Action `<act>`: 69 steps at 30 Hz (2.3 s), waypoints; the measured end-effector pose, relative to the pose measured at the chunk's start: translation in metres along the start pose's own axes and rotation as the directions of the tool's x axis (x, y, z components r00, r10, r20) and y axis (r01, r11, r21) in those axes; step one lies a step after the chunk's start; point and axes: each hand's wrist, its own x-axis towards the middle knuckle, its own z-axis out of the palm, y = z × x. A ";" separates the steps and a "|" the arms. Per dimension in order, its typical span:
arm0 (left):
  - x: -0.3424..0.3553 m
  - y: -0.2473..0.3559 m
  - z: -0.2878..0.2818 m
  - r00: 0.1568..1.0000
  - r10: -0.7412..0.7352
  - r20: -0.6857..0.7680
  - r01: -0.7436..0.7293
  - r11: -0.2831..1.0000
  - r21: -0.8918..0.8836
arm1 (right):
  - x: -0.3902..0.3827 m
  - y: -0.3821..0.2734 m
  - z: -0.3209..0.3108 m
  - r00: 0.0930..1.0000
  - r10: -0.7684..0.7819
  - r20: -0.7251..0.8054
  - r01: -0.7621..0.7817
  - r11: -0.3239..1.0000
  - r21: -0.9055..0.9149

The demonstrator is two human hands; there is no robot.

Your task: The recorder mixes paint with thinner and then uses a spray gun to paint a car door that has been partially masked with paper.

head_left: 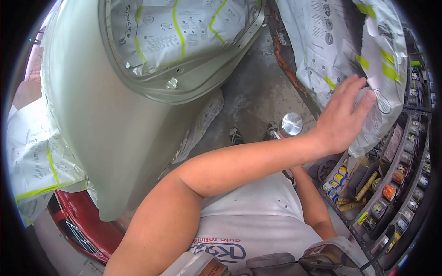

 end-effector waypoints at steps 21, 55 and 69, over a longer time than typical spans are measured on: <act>-0.030 0.093 -0.179 0.972 -0.205 0.117 0.206 0.979 0.006 | -0.161 0.084 -0.079 0.706 0.127 -0.697 -0.585 0.659 -0.472; 0.006 0.107 -0.386 0.728 0.035 -0.685 0.514 0.634 0.578 | 0.012 0.022 -0.177 0.786 0.068 -0.615 -0.333 0.884 -0.328; 0.162 -0.043 -0.126 0.817 0.360 -0.451 0.223 0.524 0.822 | 0.153 -0.186 -0.376 0.870 0.100 -0.483 -0.191 0.971 -0.142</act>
